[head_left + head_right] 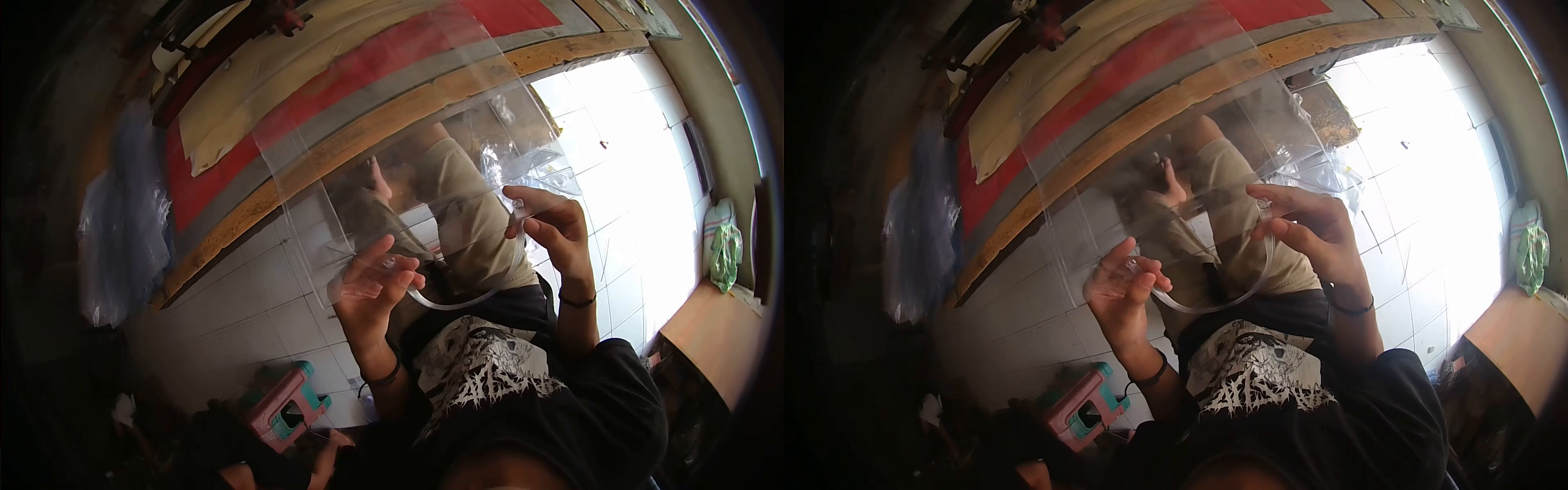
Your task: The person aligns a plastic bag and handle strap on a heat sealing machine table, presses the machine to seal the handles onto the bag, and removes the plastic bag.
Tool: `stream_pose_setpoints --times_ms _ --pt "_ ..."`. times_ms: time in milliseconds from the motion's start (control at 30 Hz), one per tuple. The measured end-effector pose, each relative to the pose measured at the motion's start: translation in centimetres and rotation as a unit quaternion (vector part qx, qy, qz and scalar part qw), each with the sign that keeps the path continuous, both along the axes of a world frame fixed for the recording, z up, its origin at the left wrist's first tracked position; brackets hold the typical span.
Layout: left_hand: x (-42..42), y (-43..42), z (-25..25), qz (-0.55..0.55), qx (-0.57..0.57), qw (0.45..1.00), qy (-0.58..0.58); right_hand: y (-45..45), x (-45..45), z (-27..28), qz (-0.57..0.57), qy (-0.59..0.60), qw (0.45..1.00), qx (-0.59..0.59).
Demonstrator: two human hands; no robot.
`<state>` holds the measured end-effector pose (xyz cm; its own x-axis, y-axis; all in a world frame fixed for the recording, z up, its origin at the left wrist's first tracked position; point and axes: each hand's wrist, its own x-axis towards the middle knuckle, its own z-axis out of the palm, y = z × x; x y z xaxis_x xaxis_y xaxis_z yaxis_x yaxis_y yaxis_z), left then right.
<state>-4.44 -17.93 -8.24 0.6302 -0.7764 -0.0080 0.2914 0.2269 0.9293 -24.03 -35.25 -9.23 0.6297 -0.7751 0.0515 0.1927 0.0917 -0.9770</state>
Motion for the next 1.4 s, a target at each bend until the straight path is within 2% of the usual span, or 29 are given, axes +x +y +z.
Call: stream_pose_setpoints --times_ms 367,467,567,633,733,1000,1100,1267,1400 --pt "0.7 0.4 -0.6 -0.056 -0.006 0.998 0.008 -1.3 -0.6 -1.0 0.02 0.052 0.998 -0.018" --pt "1.5 1.2 -1.5 -0.13 -0.04 0.988 0.07 -1.4 -0.2 -0.3 0.026 0.078 0.996 -0.041" --pt "2.4 2.3 -2.7 -0.114 -0.025 0.993 0.029 -2.1 -0.1 0.3 0.079 0.122 0.987 -0.063" --pt "2.6 2.8 -2.5 -0.058 0.016 0.998 0.02 -2.9 -0.8 -0.3 0.11 0.155 0.977 -0.093" --pt "3.1 2.9 -2.6 -0.005 0.03 0.999 0.011 -3.2 -1.1 -2.2 0.034 0.12 0.991 0.038" --pt "3.5 -0.6 -1.4 0.018 0.024 0.996 0.086 -3.8 1.9 -2.8 -0.056 0.011 0.987 0.152" --pt "3.6 -0.5 -2.1 0.048 0.005 0.995 0.09 -4.2 2.0 -3.0 -0.05 -0.032 0.992 0.11" --pt "3.2 0.1 -2.9 0.069 0.01 0.993 0.092 -3.0 2.3 -1.9 -0.098 0.028 0.994 0.043" --pt "3.0 1.3 -2.9 0.078 0.013 0.995 0.059 -3.7 0.9 -2.4 -0.068 0.068 0.995 -0.022"
